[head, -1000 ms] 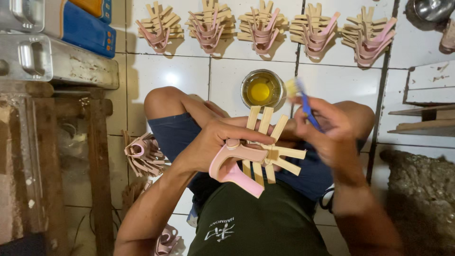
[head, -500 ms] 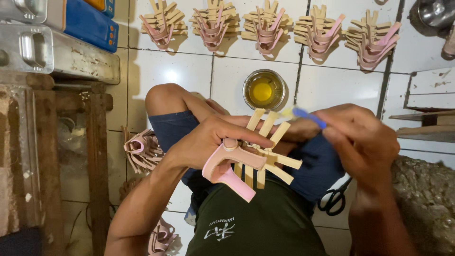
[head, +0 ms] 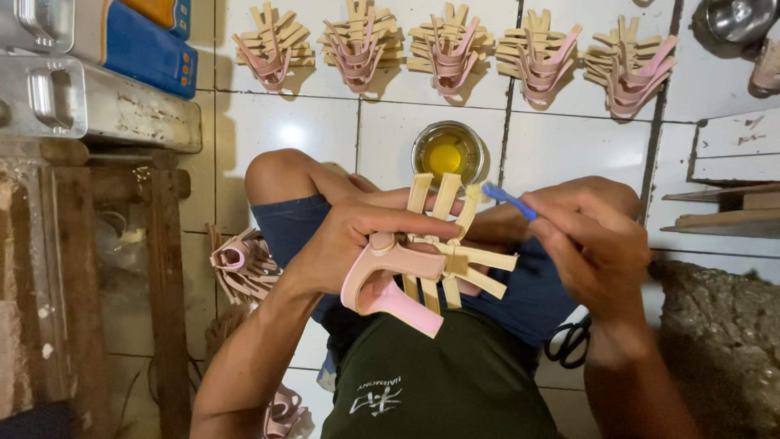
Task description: The person sits on the floor and repeatedly applies a yellow liquid from a small metal bowl onto multiple small wooden items using a toothbrush. They hold each item in one hand, brush the liquid onto the wooden slats, and place the finished items on the floor in rows.
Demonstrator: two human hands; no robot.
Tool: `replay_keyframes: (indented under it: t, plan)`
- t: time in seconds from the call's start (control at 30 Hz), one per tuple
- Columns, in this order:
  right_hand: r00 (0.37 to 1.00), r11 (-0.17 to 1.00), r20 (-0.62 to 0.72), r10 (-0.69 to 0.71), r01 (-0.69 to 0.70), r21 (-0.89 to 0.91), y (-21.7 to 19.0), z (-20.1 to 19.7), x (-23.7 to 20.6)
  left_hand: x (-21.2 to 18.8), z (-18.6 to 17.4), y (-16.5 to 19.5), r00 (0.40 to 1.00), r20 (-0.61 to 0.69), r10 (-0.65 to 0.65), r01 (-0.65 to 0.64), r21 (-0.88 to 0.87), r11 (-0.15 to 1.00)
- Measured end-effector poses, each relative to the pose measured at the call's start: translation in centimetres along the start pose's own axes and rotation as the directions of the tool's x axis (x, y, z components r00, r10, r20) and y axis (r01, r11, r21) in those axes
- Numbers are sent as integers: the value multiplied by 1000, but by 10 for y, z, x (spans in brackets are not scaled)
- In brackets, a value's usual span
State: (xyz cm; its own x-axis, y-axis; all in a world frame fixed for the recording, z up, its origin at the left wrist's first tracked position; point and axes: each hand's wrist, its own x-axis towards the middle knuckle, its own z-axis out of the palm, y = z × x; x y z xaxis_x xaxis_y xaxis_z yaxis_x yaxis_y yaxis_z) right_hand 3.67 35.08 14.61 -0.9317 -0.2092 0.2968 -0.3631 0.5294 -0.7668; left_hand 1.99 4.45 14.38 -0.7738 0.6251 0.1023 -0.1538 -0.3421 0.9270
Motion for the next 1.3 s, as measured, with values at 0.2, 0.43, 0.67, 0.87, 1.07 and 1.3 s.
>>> replay_keyframes:
  t: [0.2, 0.43, 0.67, 0.87, 1.07, 1.3]
  plan:
    - [986, 980, -53, -156, 148, -130, 6, 4, -2, 0, 0, -3, 998, 31, 63, -63, 16, 998]
    - [815, 523, -199, 544, -144, 840, 13, 14, 4, 1, 2, -14, 986, -146, 74, -20, 338, 941]
    - [923, 659, 12, 385, -284, 697, 25, 46, -13, 7, 25, -44, 940, -254, 225, -137, 323, 936]
    - [938, 620, 129, 321, -312, 720, 28, 31, 1, -2, 11, -51, 956, -259, -136, -99, -723, 683]
    - [913, 780, 226, 339, -407, 475, -5, 40, 17, -1, 27, -58, 946, -192, -262, 211, -250, 945]
    - [991, 956, 84, 104, -123, 266, -20, 6, 15, 3, 38, -45, 870, -414, -268, 140, -313, 939]
